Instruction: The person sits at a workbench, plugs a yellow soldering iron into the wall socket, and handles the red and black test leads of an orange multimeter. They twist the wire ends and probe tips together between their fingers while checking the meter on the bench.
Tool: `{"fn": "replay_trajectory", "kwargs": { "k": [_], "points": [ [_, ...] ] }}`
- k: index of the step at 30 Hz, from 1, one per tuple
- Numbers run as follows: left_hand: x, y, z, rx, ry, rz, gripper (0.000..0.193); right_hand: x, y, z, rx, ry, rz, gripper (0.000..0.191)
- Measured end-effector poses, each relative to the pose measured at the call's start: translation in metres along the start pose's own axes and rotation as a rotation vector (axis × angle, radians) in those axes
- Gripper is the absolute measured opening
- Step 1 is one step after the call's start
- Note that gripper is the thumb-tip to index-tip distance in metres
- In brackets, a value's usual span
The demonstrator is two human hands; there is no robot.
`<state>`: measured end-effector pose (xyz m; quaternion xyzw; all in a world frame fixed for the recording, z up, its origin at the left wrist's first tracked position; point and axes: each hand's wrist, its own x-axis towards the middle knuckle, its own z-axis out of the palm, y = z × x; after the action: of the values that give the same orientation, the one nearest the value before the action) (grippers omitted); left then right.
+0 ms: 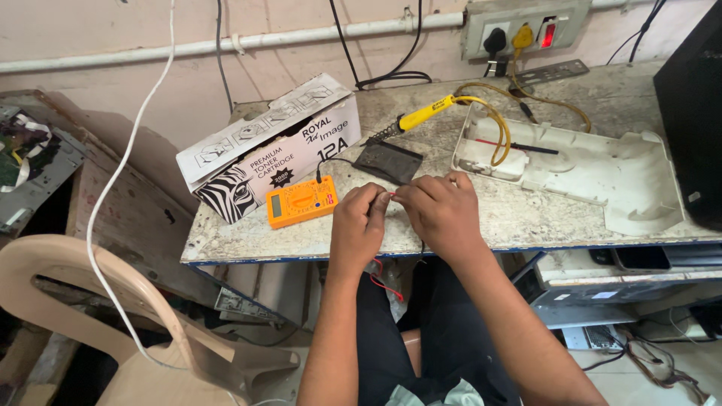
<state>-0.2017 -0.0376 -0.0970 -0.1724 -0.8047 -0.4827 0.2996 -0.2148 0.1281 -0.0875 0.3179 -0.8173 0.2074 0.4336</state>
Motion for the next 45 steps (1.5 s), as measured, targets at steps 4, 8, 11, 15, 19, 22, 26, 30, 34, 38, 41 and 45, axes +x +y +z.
{"fn": "replay_trajectory", "kwargs": {
  "k": [4, 8, 11, 15, 19, 22, 26, 30, 34, 38, 41, 45],
  "points": [
    [0.000, 0.001, 0.000, 0.000, -0.004, 0.004, 0.011, -0.001, 0.001, 0.000, 0.002, -0.027, 0.000, 0.013],
    [0.000, 0.001, 0.001, 0.015, 0.007, -0.012, 0.011, 0.000, 0.004, 0.004, 0.006, -0.070, 0.010, 0.010],
    [0.000, 0.002, 0.001, -0.001, 0.019, -0.023, 0.012, 0.001, 0.006, 0.005, 0.053, -0.126, 0.066, 0.008],
    [0.000, 0.001, 0.000, -0.012, 0.019, -0.057, 0.012, 0.002, 0.007, 0.002, 0.016, -0.191, 0.139, 0.014],
    [0.000, 0.001, 0.001, -0.013, 0.015, -0.104, 0.012, 0.003, 0.005, -0.004, 0.109, -0.093, 0.174, 0.028],
    [0.000, 0.000, 0.001, -0.025, 0.021, -0.069, 0.012, 0.004, 0.002, -0.006, 0.090, 0.025, 0.088, 0.040],
    [-0.001, 0.001, 0.001, -0.011, 0.013, -0.053, 0.011, 0.002, 0.001, -0.004, 0.059, 0.052, 0.059, 0.033],
    [-0.001, 0.002, 0.001, -0.008, -0.003, -0.056, 0.011, -0.001, 0.003, -0.002, 0.032, 0.059, 0.058, 0.025],
    [0.001, 0.002, 0.001, 0.019, 0.001, -0.035, 0.011, -0.001, 0.005, 0.000, 0.030, 0.062, 0.069, 0.017],
    [0.001, 0.001, 0.002, 0.025, -0.002, -0.054, 0.011, 0.000, 0.004, -0.001, 0.030, 0.057, 0.069, 0.013],
    [0.000, 0.000, 0.002, 0.025, 0.007, -0.050, 0.011, 0.001, 0.003, -0.002, 0.043, 0.039, 0.069, 0.010],
    [0.000, -0.001, 0.001, 0.006, 0.023, -0.031, 0.010, 0.002, 0.002, 0.000, 0.049, -0.007, 0.071, 0.010]
  ]
}}
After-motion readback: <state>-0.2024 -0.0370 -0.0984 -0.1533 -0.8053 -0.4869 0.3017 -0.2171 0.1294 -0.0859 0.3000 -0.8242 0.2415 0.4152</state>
